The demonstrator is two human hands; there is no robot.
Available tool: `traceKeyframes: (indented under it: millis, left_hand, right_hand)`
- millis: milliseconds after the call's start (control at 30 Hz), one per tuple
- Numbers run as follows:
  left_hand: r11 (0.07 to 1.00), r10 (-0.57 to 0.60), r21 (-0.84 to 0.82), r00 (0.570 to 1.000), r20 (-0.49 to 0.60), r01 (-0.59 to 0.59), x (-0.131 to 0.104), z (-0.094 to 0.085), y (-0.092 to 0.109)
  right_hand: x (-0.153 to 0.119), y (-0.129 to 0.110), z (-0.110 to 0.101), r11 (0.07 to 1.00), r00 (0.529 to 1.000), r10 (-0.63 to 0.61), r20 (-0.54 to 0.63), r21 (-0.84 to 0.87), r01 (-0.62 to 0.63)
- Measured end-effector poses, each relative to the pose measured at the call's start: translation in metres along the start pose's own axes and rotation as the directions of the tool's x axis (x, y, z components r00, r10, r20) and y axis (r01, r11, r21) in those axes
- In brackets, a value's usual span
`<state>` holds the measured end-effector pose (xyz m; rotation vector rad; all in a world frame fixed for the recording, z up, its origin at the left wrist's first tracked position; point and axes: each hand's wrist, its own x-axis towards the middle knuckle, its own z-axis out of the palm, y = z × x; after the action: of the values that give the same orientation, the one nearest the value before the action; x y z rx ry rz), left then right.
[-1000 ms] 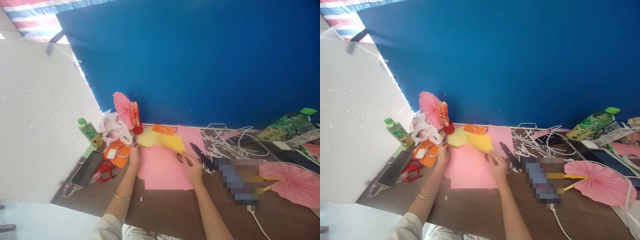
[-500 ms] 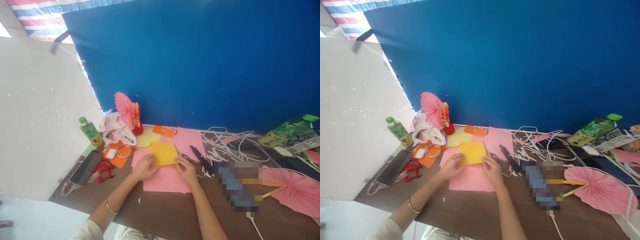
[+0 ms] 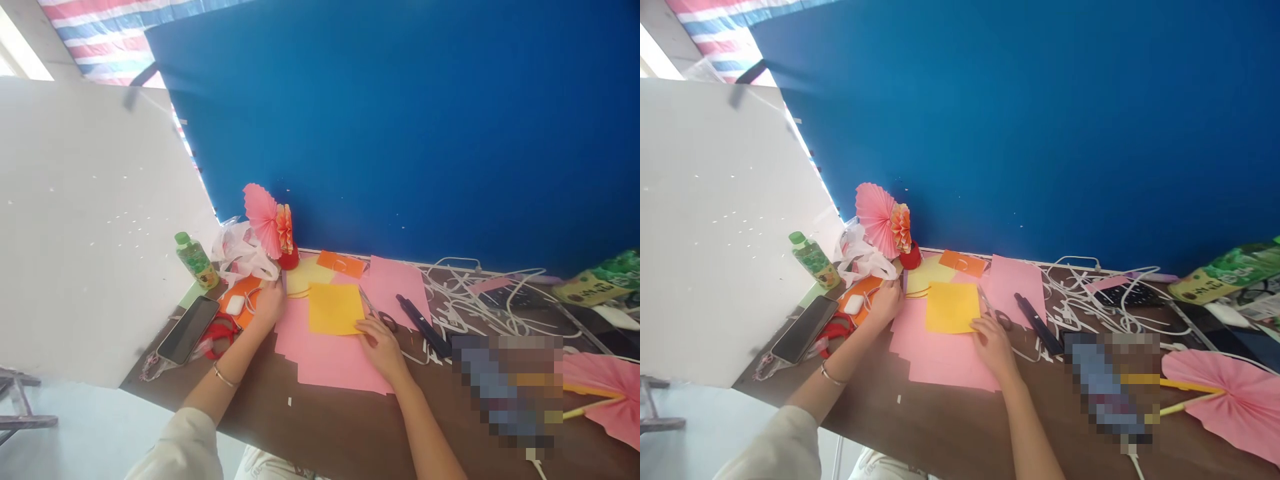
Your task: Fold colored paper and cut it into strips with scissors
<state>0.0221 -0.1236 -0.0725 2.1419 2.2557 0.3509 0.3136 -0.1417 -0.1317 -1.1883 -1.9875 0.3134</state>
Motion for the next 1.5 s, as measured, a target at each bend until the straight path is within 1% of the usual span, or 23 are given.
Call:
traceKeyframes:
  millis: [100, 233, 333, 467, 567, 667, 700, 767, 833, 867, 933, 967, 1067, 1167, 1233, 1267, 1300, 1333, 1367, 1400, 1433, 1467, 1500]
  left_hand:
    - [0.992, -0.097, 0.079, 0.995, 0.032, 0.094, 0.018, -0.003, -0.009]
    - [0.975, -0.194, 0.131, 0.977, 0.087, 0.182, 0.03, -0.002, -0.013]
    - [0.971, -0.202, 0.154, 0.971, 0.129, 0.182, 0.034, -0.005, -0.013]
    - [0.975, -0.16, 0.175, 0.977, 0.144, 0.134, 0.036, -0.015, -0.013]
    - [0.98, -0.119, 0.178, 0.983, 0.137, 0.094, 0.036, -0.023, -0.013]
    - [0.983, -0.095, 0.172, 0.986, 0.135, 0.071, 0.037, -0.03, -0.012]
    - [0.983, -0.093, 0.168, 0.986, 0.135, 0.07, 0.038, -0.033, -0.012]
    - [0.985, -0.092, 0.159, 0.986, 0.137, 0.07, 0.041, -0.039, -0.013]
    - [0.987, -0.081, 0.148, 0.986, 0.145, 0.059, 0.042, -0.046, -0.014]
    - [0.989, -0.07, 0.142, 0.986, 0.149, 0.049, 0.043, -0.05, -0.014]
    - [0.991, -0.045, 0.13, 0.987, 0.157, 0.025, 0.041, -0.057, -0.015]
    - [0.992, -0.033, 0.124, 0.987, 0.16, 0.013, 0.038, -0.061, -0.015]
    - [0.995, -0.01, 0.104, 0.986, 0.167, -0.008, 0.026, -0.069, -0.016]
    - [0.997, -0.018, 0.081, 0.985, 0.172, 0.004, 0.009, -0.077, -0.02]
    - [0.999, -0.031, 0.036, 0.985, 0.171, 0.025, -0.005, -0.083, -0.026]
    - [0.999, -0.032, -0.004, 0.985, 0.17, 0.033, -0.012, -0.086, -0.029]
    - [0.99, -0.033, -0.13, 0.985, 0.167, 0.055, -0.02, -0.089, -0.033]
    - [0.965, -0.044, -0.249, 0.985, 0.166, 0.085, -0.028, -0.091, -0.036]
    - [0.935, -0.051, -0.339, 0.986, 0.161, 0.104, -0.036, -0.092, -0.039]
    - [0.901, -0.055, -0.417, 0.987, 0.152, 0.115, -0.043, -0.092, -0.041]
    - [0.863, -0.089, -0.487, 0.99, 0.113, 0.133, -0.05, -0.092, -0.043]
    - [0.819, -0.11, -0.556, 0.99, 0.087, 0.14, -0.057, -0.091, -0.043]
    - [0.766, -0.137, -0.625, 0.988, 0.072, 0.152, -0.063, -0.089, -0.043]
  right_hand:
    - [0.0, 0.002, 0.003, 1.0, 1.0, -0.001, -0.007, 0.009, 0.001]
    - [-0.001, 0.003, 0.001, 0.999, 1.0, -0.002, -0.024, 0.032, 0.003]
    - [-0.001, 0.004, -0.004, 0.999, 0.998, 0.021, -0.066, 0.047, -0.018]
    - [0.002, 0.002, -0.015, 0.993, 0.973, 0.102, -0.208, 0.079, -0.087]
    - [0.003, -0.003, -0.022, 0.98, 0.929, 0.184, -0.321, 0.128, -0.151]
    - [0.003, -0.006, -0.026, 0.934, 0.871, 0.33, -0.364, 0.258, -0.246]
    - [0.003, -0.005, -0.027, 0.901, 0.837, 0.402, -0.372, 0.322, -0.29]
    - [0.005, -0.004, -0.027, 0.814, 0.749, 0.544, -0.379, 0.453, -0.363]
    - [0.011, -0.002, -0.027, 0.727, 0.665, 0.649, -0.369, 0.558, -0.4]
    - [0.016, -0.001, -0.027, 0.69, 0.644, 0.681, -0.349, 0.599, -0.405]
    - [0.027, 0.001, -0.026, 0.642, 0.637, 0.709, -0.303, 0.65, -0.405]
    - [0.034, 0.001, -0.025, 0.632, 0.649, 0.708, -0.277, 0.659, -0.408]
    - [0.056, 0.004, -0.023, 0.656, 0.665, 0.696, -0.27, 0.616, -0.436]
    - [0.076, 0.001, -0.025, 0.693, 0.635, 0.696, -0.334, 0.544, -0.474]
    - [0.083, -0.012, -0.03, 0.724, 0.604, 0.682, -0.412, 0.495, -0.481]
    - [0.083, -0.023, -0.033, 0.745, 0.609, 0.661, -0.439, 0.477, -0.466]
    - [0.079, -0.037, -0.036, 0.768, 0.627, 0.635, -0.452, 0.46, -0.446]
    - [0.072, -0.054, -0.039, 0.803, 0.712, 0.571, -0.408, 0.456, -0.383]
    - [0.061, -0.073, -0.042, 0.832, 0.856, 0.429, -0.287, 0.496, -0.251]
    - [0.048, -0.092, -0.044, 0.83, 0.978, 0.177, -0.106, 0.551, -0.091]
    - [0.032, -0.111, -0.046, 0.818, 0.998, 0.052, -0.022, 0.574, -0.03]
    - [0.016, -0.13, -0.048, 0.81, 0.999, -0.022, 0.031, 0.587, 0.0]
    - [0.0, -0.147, -0.049, 0.795, 0.986, -0.131, 0.105, 0.605, 0.042]
